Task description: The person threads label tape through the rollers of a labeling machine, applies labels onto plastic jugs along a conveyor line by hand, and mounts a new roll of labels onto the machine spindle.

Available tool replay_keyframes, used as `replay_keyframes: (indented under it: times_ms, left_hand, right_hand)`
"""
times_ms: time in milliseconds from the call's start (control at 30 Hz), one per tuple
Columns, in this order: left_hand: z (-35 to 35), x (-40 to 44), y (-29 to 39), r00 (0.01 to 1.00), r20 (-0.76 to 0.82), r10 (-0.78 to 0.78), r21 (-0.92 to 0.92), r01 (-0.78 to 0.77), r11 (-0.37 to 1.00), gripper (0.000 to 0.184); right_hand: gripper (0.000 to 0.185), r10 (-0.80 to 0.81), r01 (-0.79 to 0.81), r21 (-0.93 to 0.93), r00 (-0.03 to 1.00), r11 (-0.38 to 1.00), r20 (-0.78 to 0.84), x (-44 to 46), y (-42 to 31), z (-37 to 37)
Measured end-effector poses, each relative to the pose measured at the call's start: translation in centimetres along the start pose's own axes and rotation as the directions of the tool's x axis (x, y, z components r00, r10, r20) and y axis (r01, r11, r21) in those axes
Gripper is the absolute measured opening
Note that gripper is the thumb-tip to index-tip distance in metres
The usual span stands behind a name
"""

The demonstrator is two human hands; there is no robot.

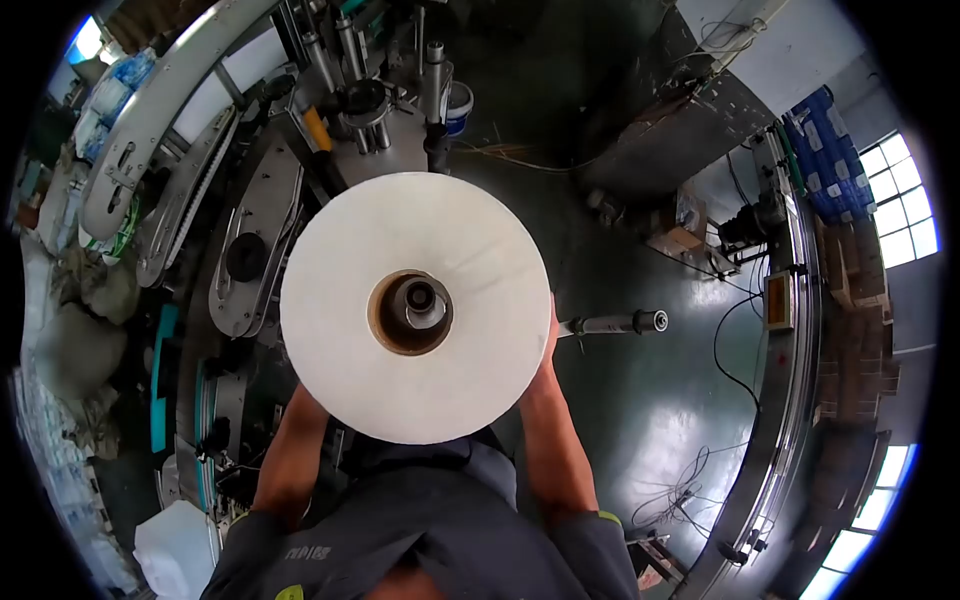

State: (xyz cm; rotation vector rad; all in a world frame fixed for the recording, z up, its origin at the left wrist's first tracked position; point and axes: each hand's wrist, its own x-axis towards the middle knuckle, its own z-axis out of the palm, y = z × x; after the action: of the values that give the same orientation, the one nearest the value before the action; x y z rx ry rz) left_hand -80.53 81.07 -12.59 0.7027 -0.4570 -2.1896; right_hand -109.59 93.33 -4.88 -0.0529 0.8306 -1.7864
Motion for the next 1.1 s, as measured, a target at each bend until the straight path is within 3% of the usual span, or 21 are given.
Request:
replay_keyframes:
  times_ms: [233,333,400,433,500,533,567,600,633,700,733,767,800,833,900,933,1000,1033,1100]
  left_hand:
    - [-2.3,3.0,-1.2,1.000,0.009,-0.030,-0.076,0.031,0.997,0.057]
    - [-3.0,3.8,-1.7,0.999,0.006,-0.034,-0.089,0.035,0.995,0.057]
    - [-3.5,4.2,-1.9,0.999,0.012,-0.031,-0.097,0.032,0.995,0.057]
    - [-3.5,4.3,-2.0,0.999,0.014,-0.031,-0.102,0.032,0.994,0.057]
    - [-3.3,4.0,-2.0,1.000,0.002,-0.031,-0.090,0.031,0.995,0.058]
    - [-1.3,3.8,-1.5,0.996,-0.076,-0.041,0.047,0.045,0.998,0.058]
    - [-0.2,3.8,-1.2,0.987,-0.155,-0.042,0.181,0.070,0.981,0.058]
    - [-2.3,4.6,-1.7,0.987,-0.155,-0.044,0.185,0.073,0.980,0.058]
    - [-6.2,6.0,-2.2,0.992,-0.129,-0.014,0.302,0.053,0.952,0.056]
    - [-8.6,7.2,-0.9,0.995,-0.097,0.012,0.421,0.031,0.906,0.058]
    - [-8.1,6.8,0.5,0.989,-0.146,0.025,0.685,0.083,0.723,0.057]
    - [-6.7,6.9,2.2,0.983,-0.176,0.058,0.876,0.129,0.465,0.057]
    - [-3.6,6.4,3.6,0.973,0.010,0.229,0.989,-0.044,0.145,0.054]
    - [-2.6,6.2,3.8,0.973,0.009,0.231,0.990,-0.042,0.138,0.054]
    - [-1.7,5.9,4.0,0.895,0.322,0.309,0.940,-0.263,-0.217,0.053]
    - [-1.9,5.6,3.8,0.895,0.322,0.310,0.940,-0.261,-0.222,0.053]
    - [-2.5,5.2,3.4,0.931,0.160,0.328,0.986,-0.163,-0.020,0.041]
    - [-1.6,5.0,4.0,0.932,0.160,0.326,0.987,-0.161,-0.024,0.041]
    - [1.9,4.0,6.2,0.856,0.322,0.405,0.918,-0.178,-0.354,0.033]
  right_hand:
    - [0.051,0.003,0.003,0.055,0.994,0.998,-0.112,1.6,3.7,-4.3]
    - [0.053,0.054,-0.035,0.067,0.951,0.997,-0.304,1.8,4.4,-3.8]
    - [0.052,-0.058,0.047,-0.038,0.933,0.998,-0.355,2.1,5.1,-4.6]
    - [0.052,-0.049,0.040,-0.033,0.930,0.999,-0.363,2.2,5.1,-5.0]
    - [0.054,-0.071,-0.003,-0.205,0.934,0.979,-0.350,2.9,4.6,-5.8]
    - [0.054,-0.071,0.000,-0.200,0.934,0.980,-0.349,3.1,4.5,-6.3]
    - [0.055,-0.123,0.007,-0.324,0.932,0.946,-0.340,3.0,4.6,-6.8]
    - [0.056,-0.171,0.010,-0.443,0.930,0.896,-0.325,2.9,4.6,-7.4]
    - [0.056,-0.171,0.010,-0.439,0.929,0.898,-0.327,2.9,4.5,-7.5]
    - [0.057,-0.134,0.068,-0.242,0.953,0.968,-0.270,3.1,4.4,-7.6]
    - [0.057,-0.129,0.064,-0.233,0.952,0.970,-0.278,2.8,4.5,-8.2]
    - [0.056,-0.150,0.056,-0.351,0.957,0.935,-0.248,3.4,4.4,-9.0]
    - [0.056,-0.166,0.048,-0.464,0.962,0.884,-0.216,3.8,4.4,-9.5]
    - [0.056,-0.163,0.048,-0.458,0.963,0.887,-0.215,3.7,4.5,-9.4]
    - [0.057,-0.172,0.094,-0.420,0.973,0.903,-0.151,3.5,4.8,-9.4]
    - [0.057,-0.169,0.093,-0.416,0.974,0.905,-0.150,3.7,5.2,-10.1]
    - [0.059,-0.211,0.165,-0.405,0.975,0.900,-0.072,4.7,5.6,-11.8]
    - [0.059,-0.225,0.188,-0.398,0.973,0.898,-0.048,5.0,5.5,-12.2]
    - [0.059,-0.338,0.189,-0.721,0.939,0.667,-0.067,5.2,3.7,-10.9]
